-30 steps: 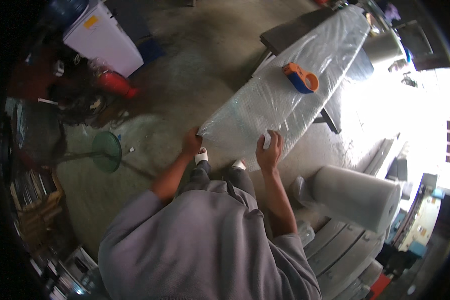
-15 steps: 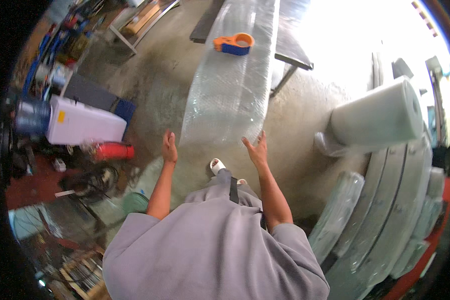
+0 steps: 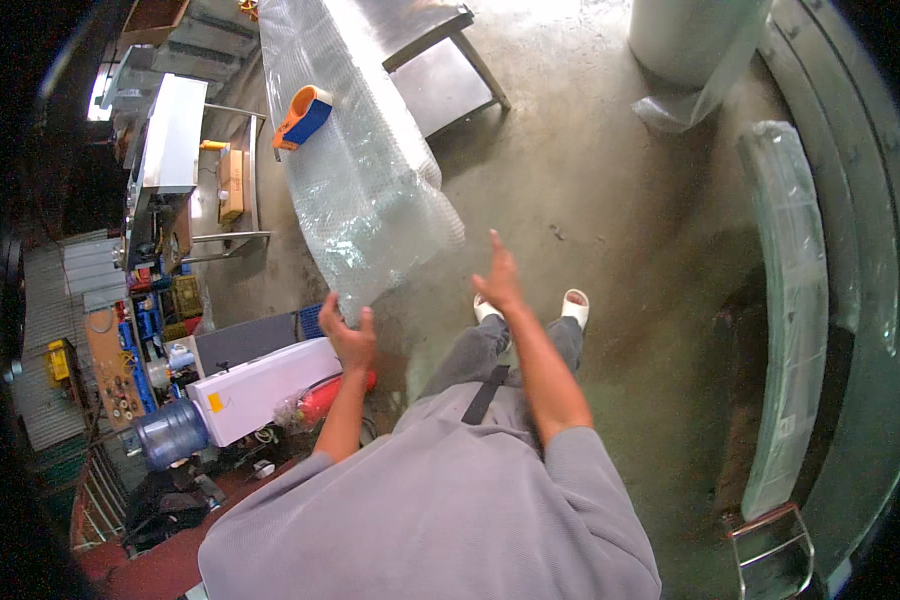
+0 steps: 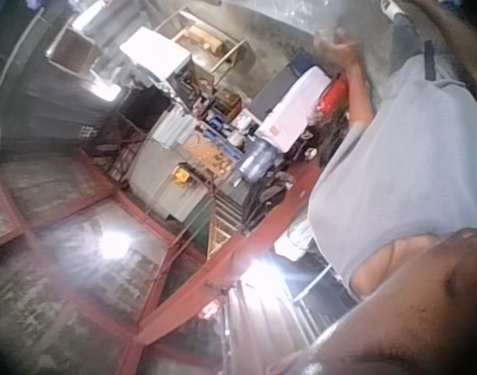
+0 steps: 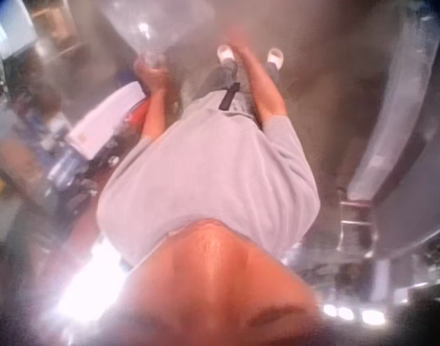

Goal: The person wraps a large rectangular glass pane with bubble wrap and secures it using a handheld tape dispenser. They smooth the wrap, fold edges, and apply tape along seams to fully enclose the glass.

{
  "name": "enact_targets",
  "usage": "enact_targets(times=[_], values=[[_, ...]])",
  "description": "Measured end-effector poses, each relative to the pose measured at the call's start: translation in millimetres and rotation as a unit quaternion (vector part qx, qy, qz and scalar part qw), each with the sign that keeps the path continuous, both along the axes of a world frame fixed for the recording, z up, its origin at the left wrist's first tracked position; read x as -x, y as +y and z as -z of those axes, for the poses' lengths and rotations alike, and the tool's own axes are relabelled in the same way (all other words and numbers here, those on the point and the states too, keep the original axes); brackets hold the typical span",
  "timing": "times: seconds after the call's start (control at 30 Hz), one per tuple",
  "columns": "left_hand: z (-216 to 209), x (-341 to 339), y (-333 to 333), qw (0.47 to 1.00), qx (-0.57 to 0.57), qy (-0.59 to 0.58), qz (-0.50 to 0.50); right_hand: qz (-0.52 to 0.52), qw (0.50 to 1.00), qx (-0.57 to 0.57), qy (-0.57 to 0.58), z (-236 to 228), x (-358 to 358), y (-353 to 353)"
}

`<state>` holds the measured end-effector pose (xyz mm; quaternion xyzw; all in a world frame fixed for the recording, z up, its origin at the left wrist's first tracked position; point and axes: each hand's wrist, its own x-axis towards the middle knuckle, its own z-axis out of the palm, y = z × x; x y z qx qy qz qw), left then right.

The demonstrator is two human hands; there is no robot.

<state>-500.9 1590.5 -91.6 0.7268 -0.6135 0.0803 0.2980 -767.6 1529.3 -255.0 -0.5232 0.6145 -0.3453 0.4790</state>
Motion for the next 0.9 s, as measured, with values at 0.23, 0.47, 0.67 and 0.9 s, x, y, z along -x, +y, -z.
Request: enact_targets(times=[0.23, 0.47, 0.67, 0.9], values=[[28, -170, 0, 0.946, -0.28, 0.159, -0.04, -0.177, 0.932, -0.288, -0.136, -21, 2, 28], [30, -205, -6, 0.925, -0.309, 0.177, 0.136, 0.046, 0.797, -0.229, -0.556, -42, -204, 23], [39, -219, -11, 0.903, -0.328, 0.15, 0.233, 0.161, 0.908, -0.078, -0.379, -64, -209, 10], [65, -189, -86, 0.85, -0.321, 0.063, 0.413, 0.208, 0.951, 0.044, -0.226, -106, -188, -26]])
